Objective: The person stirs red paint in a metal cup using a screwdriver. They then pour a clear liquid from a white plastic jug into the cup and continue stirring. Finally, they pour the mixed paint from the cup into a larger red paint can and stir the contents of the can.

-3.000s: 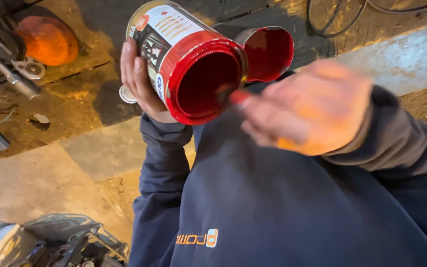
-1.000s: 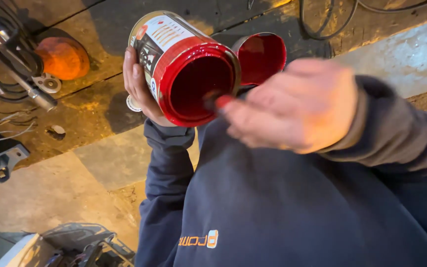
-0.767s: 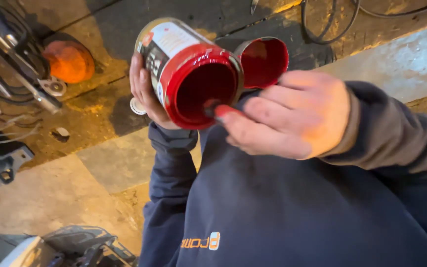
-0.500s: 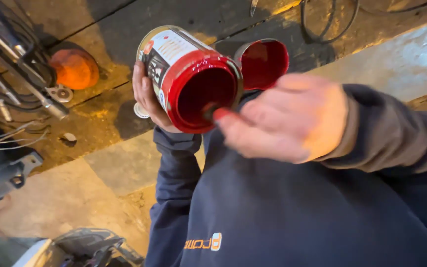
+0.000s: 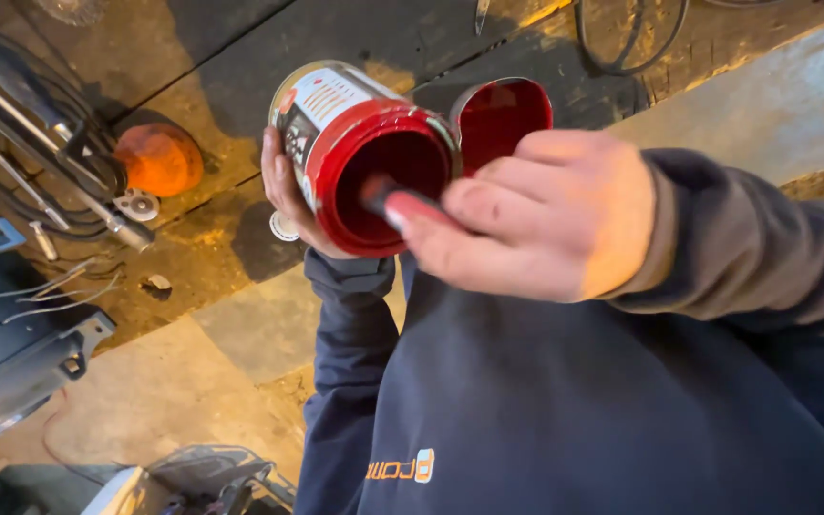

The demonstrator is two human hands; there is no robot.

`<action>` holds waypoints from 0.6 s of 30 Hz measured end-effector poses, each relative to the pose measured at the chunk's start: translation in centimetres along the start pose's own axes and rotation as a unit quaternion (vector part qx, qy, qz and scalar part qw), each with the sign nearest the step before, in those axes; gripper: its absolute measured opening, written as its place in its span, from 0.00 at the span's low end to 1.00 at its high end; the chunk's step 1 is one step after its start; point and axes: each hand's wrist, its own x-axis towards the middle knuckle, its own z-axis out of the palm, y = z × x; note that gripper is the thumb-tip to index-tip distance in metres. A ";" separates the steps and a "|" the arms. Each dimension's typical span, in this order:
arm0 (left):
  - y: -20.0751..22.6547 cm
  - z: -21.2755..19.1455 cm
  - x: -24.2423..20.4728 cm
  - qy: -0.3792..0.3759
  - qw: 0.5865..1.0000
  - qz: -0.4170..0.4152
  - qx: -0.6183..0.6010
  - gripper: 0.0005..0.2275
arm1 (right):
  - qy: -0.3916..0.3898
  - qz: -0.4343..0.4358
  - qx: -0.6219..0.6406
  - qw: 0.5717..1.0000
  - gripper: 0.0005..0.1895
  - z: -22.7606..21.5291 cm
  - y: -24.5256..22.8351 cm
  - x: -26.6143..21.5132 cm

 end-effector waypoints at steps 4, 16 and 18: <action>-0.9 -0.4 -0.5 0.009 1.000 0.011 0.013 0.39 | -0.008 0.058 -0.047 0.997 0.13 0.3 0.1 -1.5; -0.1 -0.1 0.5 -0.009 1.000 0.005 -0.013 0.42 | -0.036 0.017 0.015 0.999 0.17 0.5 -0.4 -1.2; -0.3 -0.4 0.5 -0.005 1.000 0.000 -0.014 0.43 | -0.012 0.027 -0.023 0.999 0.16 -0.3 0.2 0.0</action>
